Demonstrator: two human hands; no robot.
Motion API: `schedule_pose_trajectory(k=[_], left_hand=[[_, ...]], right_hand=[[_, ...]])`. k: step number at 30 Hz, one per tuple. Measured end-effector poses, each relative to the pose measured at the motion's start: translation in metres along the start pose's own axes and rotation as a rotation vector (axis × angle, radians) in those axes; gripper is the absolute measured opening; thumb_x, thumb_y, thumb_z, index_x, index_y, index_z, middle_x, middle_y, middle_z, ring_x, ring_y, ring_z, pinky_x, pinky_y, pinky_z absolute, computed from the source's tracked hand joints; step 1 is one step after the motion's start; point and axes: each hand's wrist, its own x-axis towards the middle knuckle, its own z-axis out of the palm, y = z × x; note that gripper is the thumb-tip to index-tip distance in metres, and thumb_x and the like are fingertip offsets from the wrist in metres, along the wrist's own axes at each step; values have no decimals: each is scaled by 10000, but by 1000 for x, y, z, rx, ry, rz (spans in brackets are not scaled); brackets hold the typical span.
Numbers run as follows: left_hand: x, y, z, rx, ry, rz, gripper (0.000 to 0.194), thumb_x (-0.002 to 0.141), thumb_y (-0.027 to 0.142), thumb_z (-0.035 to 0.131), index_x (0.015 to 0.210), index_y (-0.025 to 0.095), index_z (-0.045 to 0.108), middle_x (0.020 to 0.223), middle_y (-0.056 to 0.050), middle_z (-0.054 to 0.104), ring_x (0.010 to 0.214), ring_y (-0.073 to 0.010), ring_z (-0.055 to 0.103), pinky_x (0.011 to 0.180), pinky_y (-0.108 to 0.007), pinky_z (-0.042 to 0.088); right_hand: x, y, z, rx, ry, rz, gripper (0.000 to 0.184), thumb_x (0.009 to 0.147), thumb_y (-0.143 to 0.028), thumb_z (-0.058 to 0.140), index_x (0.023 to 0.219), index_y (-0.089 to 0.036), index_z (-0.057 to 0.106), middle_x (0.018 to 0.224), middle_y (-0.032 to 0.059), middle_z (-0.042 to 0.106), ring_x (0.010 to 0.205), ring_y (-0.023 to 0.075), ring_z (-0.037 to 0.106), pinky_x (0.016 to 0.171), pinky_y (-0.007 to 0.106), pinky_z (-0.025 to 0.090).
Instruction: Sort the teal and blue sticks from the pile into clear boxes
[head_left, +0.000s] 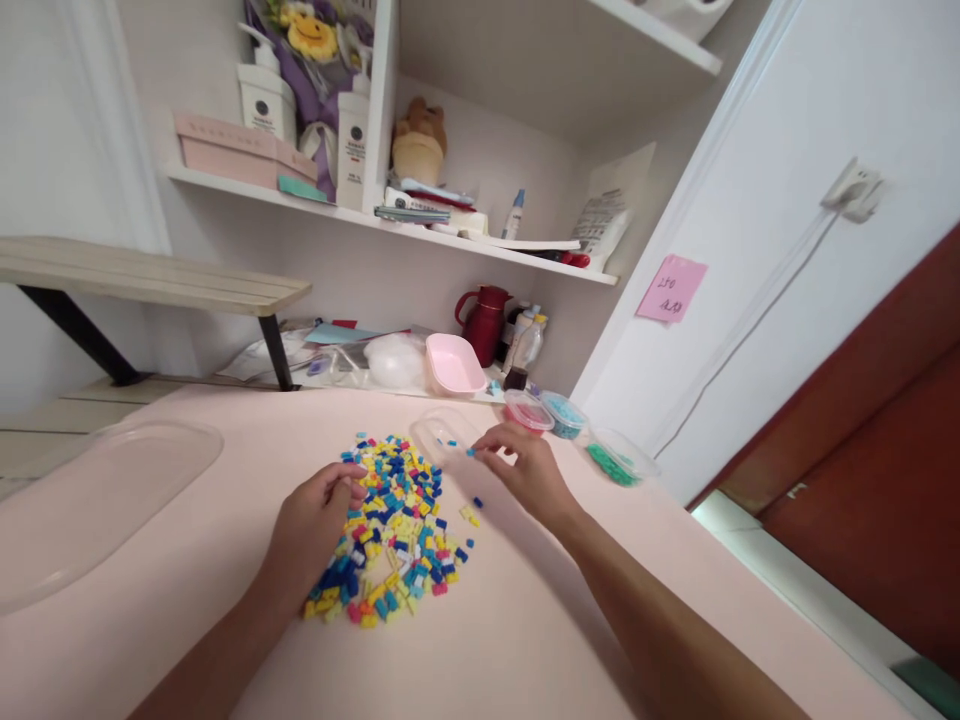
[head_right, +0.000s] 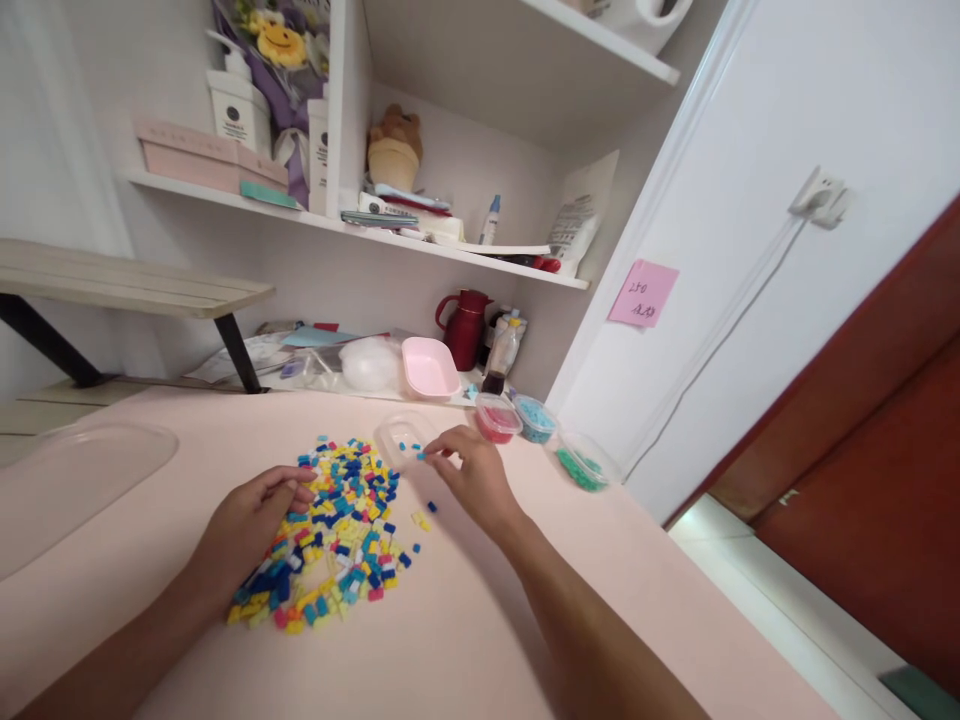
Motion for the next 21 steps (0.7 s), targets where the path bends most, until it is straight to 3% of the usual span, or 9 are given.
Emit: schedule_pose_trajectory(k=[4, 8, 12, 14, 21], left_hand=[[1, -2, -3, 28, -18, 12, 342, 704, 469, 509, 847, 231, 708, 734, -31, 729, 742, -225, 701, 730, -341, 525], [2, -3, -3, 34, -27, 32, 326, 720, 463, 505, 839, 235, 705, 722, -22, 724, 720, -209, 695, 706, -323, 521], [2, -4, -2, 45, -18, 34, 305, 714, 436, 509, 832, 239, 708, 729, -18, 728, 726, -211, 694, 695, -320, 520], [2, -4, -2, 50, -16, 26, 311, 712, 440, 514, 839, 234, 709, 729, -23, 730, 735, -218, 696, 707, -328, 524], [4, -9, -2, 75, -45, 29, 362, 736, 472, 493, 892, 220, 700, 753, -28, 732, 761, -217, 700, 743, -338, 533]], right_hand=[[13, 12, 3, -1, 115, 145, 204, 868, -307, 609, 998, -200, 725, 949, 72, 717, 767, 194, 636, 697, 335, 502], [-6, 11, 6, 68, 65, 212, 225, 887, -336, 555, 955, -217, 734, 946, 55, 738, 793, 199, 648, 726, 339, 510], [-28, -9, 10, 195, -47, 297, 203, 886, -332, 574, 893, -219, 742, 900, 44, 746, 792, 201, 664, 725, 323, 512], [-32, -21, 13, 210, -107, 241, 187, 892, -305, 579, 896, -226, 748, 924, 45, 747, 836, 203, 666, 749, 321, 508], [-44, -39, 27, 84, -300, -159, 161, 887, -203, 634, 989, -274, 738, 1043, 28, 729, 1012, 198, 630, 947, 355, 434]])
